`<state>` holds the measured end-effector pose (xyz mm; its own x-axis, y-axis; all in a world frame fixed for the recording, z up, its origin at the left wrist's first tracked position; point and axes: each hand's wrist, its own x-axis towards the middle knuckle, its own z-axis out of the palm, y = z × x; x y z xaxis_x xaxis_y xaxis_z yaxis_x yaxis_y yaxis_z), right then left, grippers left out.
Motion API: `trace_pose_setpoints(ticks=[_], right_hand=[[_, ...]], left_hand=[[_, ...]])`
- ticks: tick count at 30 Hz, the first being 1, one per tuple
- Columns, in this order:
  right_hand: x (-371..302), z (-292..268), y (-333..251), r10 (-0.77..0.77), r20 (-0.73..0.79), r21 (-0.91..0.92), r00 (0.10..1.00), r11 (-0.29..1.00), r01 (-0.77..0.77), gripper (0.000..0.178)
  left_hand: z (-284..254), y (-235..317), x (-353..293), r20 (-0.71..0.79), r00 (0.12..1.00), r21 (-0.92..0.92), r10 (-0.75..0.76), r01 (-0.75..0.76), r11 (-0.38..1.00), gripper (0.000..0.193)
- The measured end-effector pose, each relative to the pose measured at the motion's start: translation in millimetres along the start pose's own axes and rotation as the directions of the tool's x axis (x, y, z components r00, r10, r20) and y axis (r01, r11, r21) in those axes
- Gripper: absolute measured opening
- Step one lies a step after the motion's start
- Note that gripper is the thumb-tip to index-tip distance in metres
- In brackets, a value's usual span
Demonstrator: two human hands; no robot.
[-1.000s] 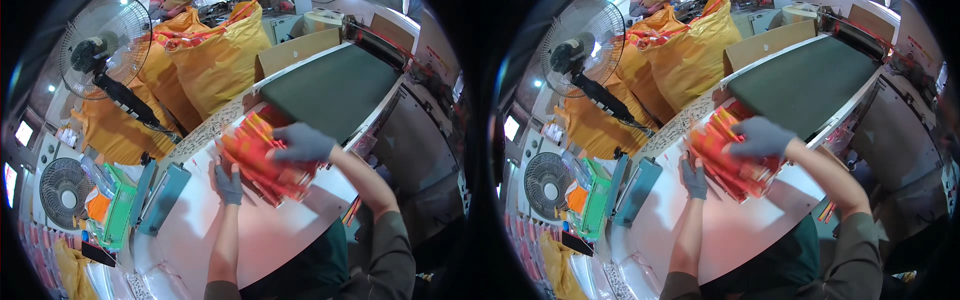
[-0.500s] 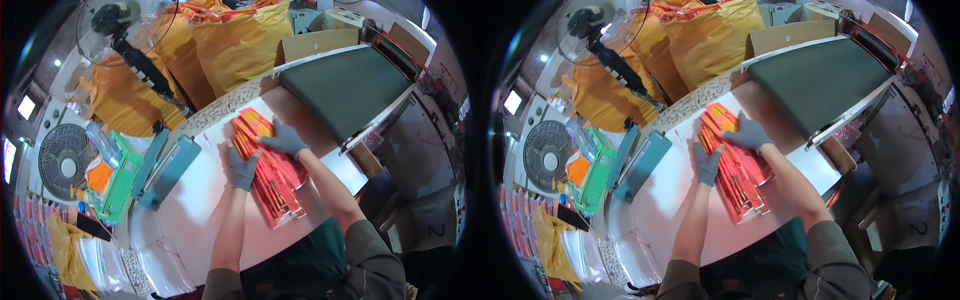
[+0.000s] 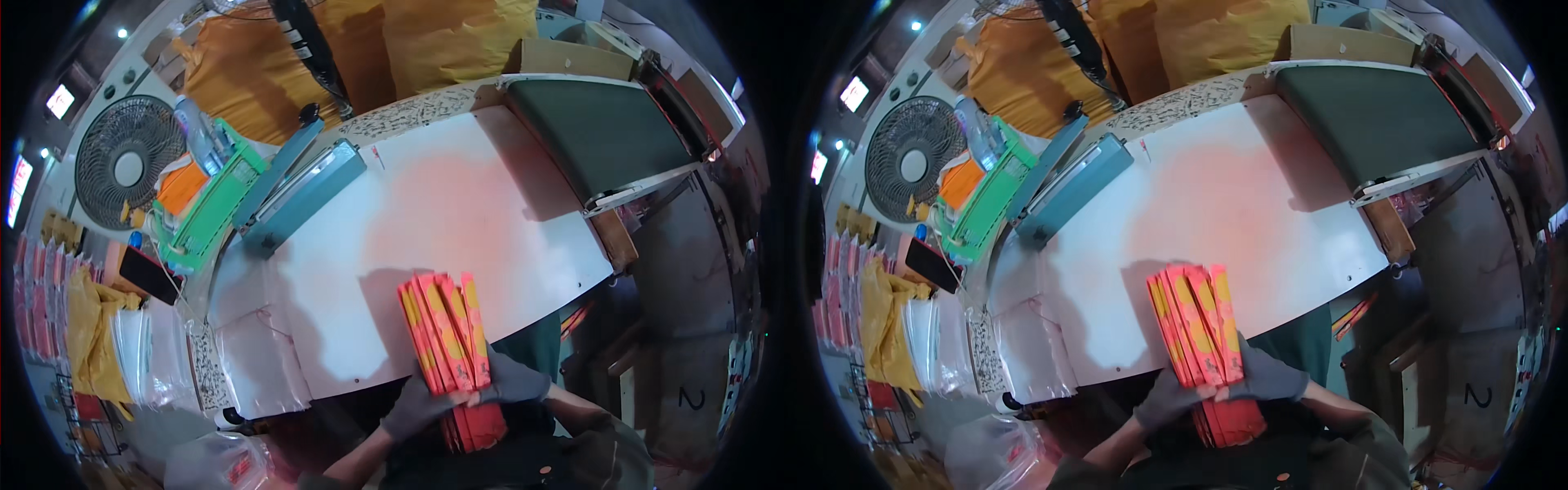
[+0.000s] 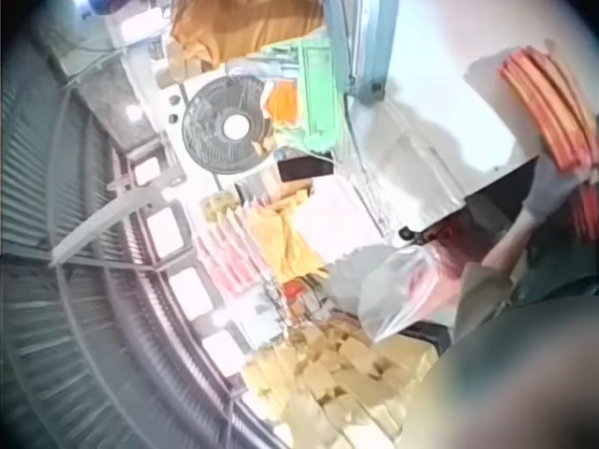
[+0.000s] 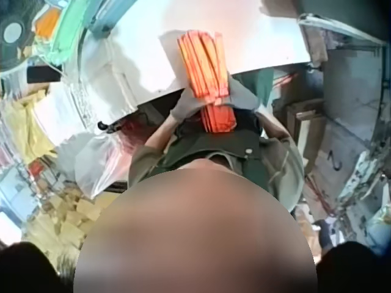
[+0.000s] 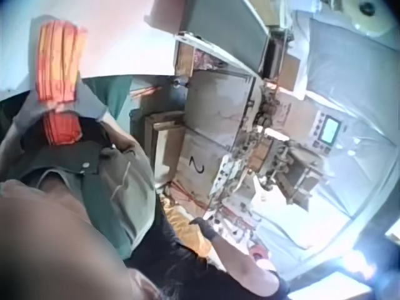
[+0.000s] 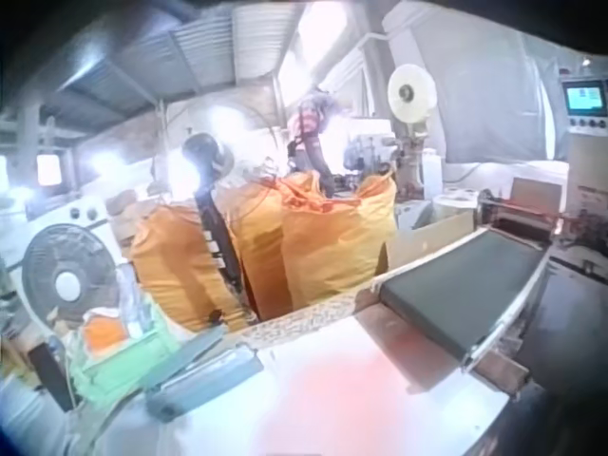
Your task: Gathering bundles of incense sticks and sealing them into plastic bags using a heat sealer.
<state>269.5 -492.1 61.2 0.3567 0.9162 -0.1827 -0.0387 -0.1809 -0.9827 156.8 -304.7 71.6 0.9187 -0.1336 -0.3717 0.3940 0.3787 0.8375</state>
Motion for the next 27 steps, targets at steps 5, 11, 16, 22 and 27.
trace_pose_setpoints(ticks=[5,11,16,22,27], right_hand=[[33,-18,-57,-0.332,-0.166,-0.205,0.928,0.933,0.297,0.096],[70,-40,-90,-0.273,-0.093,-0.081,0.957,0.96,0.266,0.114],[89,-41,-139,-0.662,-0.236,0.017,0.712,0.729,0.684,0.141],[65,-6,-129,-0.733,-0.281,-0.311,0.619,0.68,0.664,0.117],[76,-12,-117,-0.321,0.009,0.144,0.947,0.938,0.316,0.068]], left_hand=[[6,64,9,-0.161,0.83,0.374,0.534,-0.45,0.811,0.052],[-44,91,40,0.382,0.873,0.518,0.302,-0.473,0.713,0.071],[-5,121,29,-0.004,0.541,0.343,0.841,-0.789,0.509,0.111],[14,108,-4,-0.085,0.758,0.372,0.647,-0.578,0.726,0.105],[-6,71,-4,0.069,0.908,0.124,0.413,-0.418,0.9,0.077]])
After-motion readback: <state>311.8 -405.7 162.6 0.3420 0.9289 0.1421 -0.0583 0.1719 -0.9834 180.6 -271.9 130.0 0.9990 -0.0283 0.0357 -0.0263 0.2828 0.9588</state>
